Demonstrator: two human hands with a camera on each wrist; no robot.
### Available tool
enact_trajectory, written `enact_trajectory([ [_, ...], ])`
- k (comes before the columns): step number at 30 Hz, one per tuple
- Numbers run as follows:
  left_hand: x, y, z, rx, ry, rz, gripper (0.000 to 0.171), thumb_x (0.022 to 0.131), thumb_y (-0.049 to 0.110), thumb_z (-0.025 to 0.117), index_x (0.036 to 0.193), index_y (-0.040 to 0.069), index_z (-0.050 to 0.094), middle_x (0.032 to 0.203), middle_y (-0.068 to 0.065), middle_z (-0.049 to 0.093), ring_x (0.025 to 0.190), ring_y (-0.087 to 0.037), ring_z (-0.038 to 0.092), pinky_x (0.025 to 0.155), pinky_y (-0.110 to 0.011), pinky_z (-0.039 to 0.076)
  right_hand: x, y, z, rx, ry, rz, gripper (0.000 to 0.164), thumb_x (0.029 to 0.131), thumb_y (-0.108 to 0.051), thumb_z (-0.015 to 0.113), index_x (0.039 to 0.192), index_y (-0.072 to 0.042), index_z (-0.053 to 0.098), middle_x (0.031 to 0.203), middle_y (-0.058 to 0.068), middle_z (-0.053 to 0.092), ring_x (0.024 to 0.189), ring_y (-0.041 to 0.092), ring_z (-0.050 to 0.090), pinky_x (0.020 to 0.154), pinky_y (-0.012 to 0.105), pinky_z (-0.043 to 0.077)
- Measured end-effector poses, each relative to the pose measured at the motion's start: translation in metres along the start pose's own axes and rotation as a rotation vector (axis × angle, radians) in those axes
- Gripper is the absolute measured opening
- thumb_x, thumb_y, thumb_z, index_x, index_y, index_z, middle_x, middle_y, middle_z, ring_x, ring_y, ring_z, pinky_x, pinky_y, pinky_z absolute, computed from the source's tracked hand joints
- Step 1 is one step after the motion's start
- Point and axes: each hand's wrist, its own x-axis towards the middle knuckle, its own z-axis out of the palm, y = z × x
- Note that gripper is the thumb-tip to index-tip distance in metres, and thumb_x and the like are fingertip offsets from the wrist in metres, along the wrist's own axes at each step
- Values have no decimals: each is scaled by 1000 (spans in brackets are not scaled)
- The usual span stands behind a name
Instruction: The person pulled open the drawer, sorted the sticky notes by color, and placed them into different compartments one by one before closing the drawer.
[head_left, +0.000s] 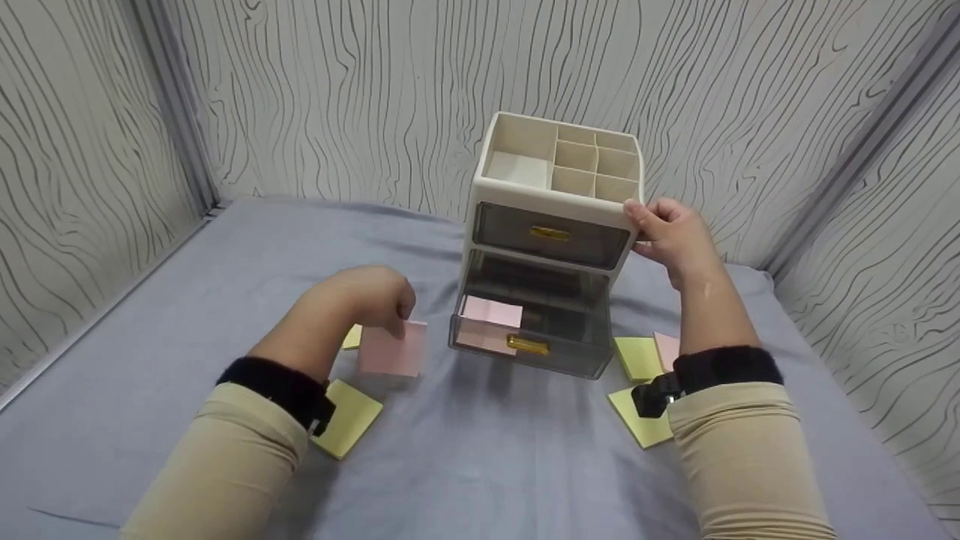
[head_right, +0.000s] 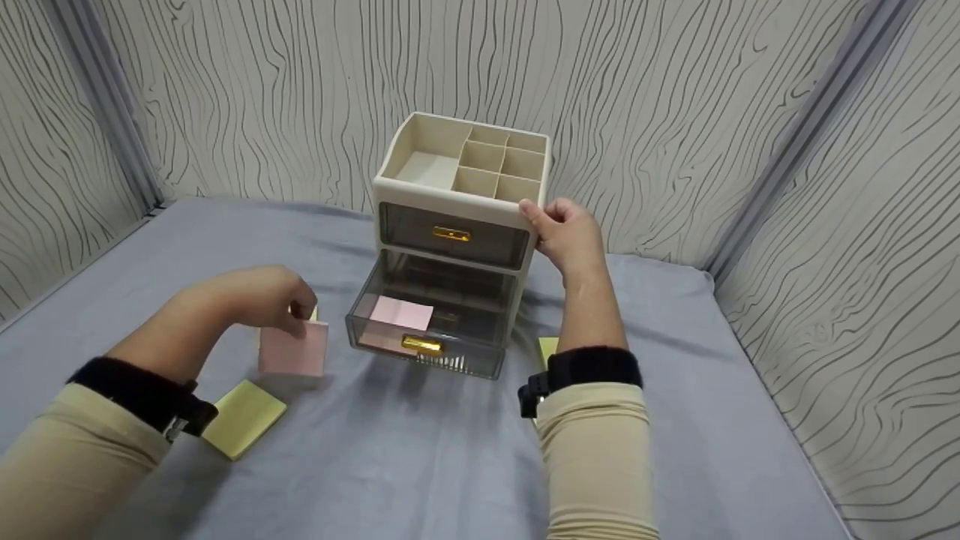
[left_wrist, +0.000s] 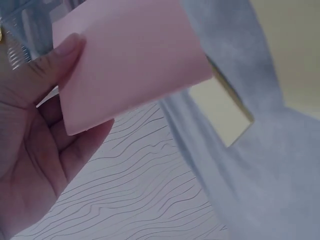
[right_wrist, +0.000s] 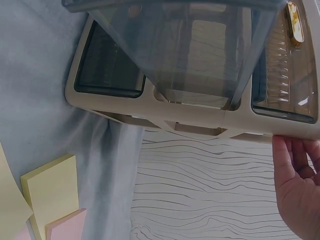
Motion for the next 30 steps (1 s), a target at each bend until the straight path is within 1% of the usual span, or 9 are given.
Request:
enact_trajectory([
  [3, -3, 1, -13, 15, 45, 43, 32, 73, 13, 73, 58, 14, 45, 57, 6, 36, 56, -11, 34, 53, -25, 30, 0, 0, 0, -10, 5, 6, 45, 79, -51, 61, 88, -9, 49, 109, 9, 51, 101, 20, 52, 92, 37, 44],
  [5, -6, 3, -21, 25, 74, 55, 33, 74, 14, 73, 58, 14, 44, 57, 5, 35, 56, -12, 33, 54, -26, 30, 0, 0, 0, -14, 9, 7, 45, 79, -51, 61, 88, -9, 49, 109, 9, 51, 101, 20, 52, 92, 37, 44],
  [8, -8, 6, -33, 47, 108, 50, 32, 76, 17, 73, 60, 14, 46, 59, 5, 37, 58, -12, 35, 55, -27, 31, 0, 0, 0, -14, 11, 3, 44, 79, -51, 61, 87, -9, 49, 106, 9, 52, 99, 19, 53, 91, 38, 45],
  [13, -10, 14, -46, 73, 159, 38, 25, 79, 20, 71, 64, 14, 51, 62, 4, 43, 59, -13, 40, 55, -28, 34, 0, 1, -1, -11, 13, -1, 43, 79, -50, 61, 85, -10, 50, 102, 7, 53, 94, 15, 54, 90, 37, 45],
  [19, -13, 26, -62, 110, 274, 19, 21, 80, 18, 69, 66, 14, 53, 63, 3, 47, 61, -16, 42, 55, -29, 34, 0, 0, -1, -4, 15, 4, 41, 79, -49, 62, 83, -11, 50, 102, 7, 52, 94, 16, 54, 90, 38, 45],
  [23, -13, 34, -70, 147, 341, 48, 19, 81, 19, 68, 68, 15, 54, 64, 3, 50, 62, -17, 45, 55, -30, 35, 1, -1, 0, -11, 8, 17, 43, 80, -50, 61, 88, -9, 49, 108, 9, 52, 99, 19, 53, 91, 38, 45],
  [26, -13, 41, -73, 169, 386, 97, 16, 81, 19, 67, 69, 15, 56, 67, 3, 53, 63, -17, 48, 56, -31, 38, 1, -1, 1, -9, 1, 17, 45, 79, -50, 61, 89, -8, 48, 110, 11, 51, 102, 20, 52, 91, 38, 45],
  [30, -9, 54, -76, 165, 427, 133, 13, 81, 20, 67, 73, 16, 59, 71, 3, 57, 66, -17, 51, 59, -33, 41, 0, 0, 1, -12, 1, 10, 47, 78, -52, 61, 89, -8, 48, 111, 11, 50, 103, 21, 52, 91, 37, 45],
])
